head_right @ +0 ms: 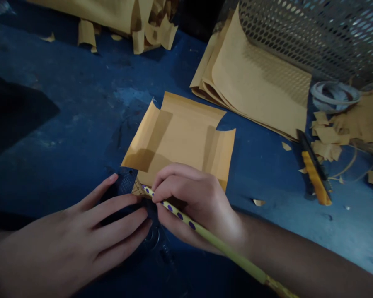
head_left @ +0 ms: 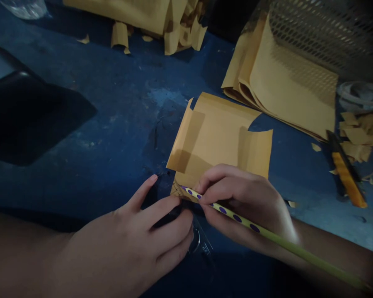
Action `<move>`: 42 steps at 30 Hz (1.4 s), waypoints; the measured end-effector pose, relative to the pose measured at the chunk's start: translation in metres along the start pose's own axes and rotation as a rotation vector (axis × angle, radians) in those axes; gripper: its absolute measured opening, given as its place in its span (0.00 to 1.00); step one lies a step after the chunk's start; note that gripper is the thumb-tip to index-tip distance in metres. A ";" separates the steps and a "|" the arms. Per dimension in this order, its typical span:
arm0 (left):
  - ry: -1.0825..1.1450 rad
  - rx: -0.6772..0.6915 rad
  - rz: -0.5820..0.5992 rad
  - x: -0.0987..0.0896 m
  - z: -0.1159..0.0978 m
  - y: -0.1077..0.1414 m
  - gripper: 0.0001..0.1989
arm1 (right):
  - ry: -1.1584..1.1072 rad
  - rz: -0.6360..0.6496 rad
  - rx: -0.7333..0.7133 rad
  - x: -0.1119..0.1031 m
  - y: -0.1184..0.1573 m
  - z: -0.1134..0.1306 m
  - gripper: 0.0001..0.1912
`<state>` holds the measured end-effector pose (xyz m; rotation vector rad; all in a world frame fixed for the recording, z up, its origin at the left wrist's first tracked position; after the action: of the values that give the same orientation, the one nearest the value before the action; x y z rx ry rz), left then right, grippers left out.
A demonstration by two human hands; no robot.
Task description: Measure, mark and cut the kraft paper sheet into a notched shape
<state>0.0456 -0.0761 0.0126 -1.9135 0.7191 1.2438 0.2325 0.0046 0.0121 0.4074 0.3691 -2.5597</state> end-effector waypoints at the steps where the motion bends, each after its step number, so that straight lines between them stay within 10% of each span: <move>1: 0.001 0.002 -0.001 0.000 0.000 0.000 0.19 | -0.002 0.006 -0.006 -0.001 0.000 0.001 0.12; 42: -0.010 0.001 0.015 0.000 -0.001 0.001 0.20 | -0.006 -0.075 0.030 0.004 0.000 -0.001 0.13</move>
<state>0.0455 -0.0773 0.0126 -1.9028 0.7309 1.2609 0.2297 0.0031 0.0101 0.4040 0.3500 -2.6417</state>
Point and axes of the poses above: each hand's wrist, its own y-axis away from the middle knuckle, its own x-axis out of the palm, z = x × y, the point moved 3 cm from there along -y, towards the middle knuckle, and after that the axes turned 14 degrees about -z, right-handed, at the moved point
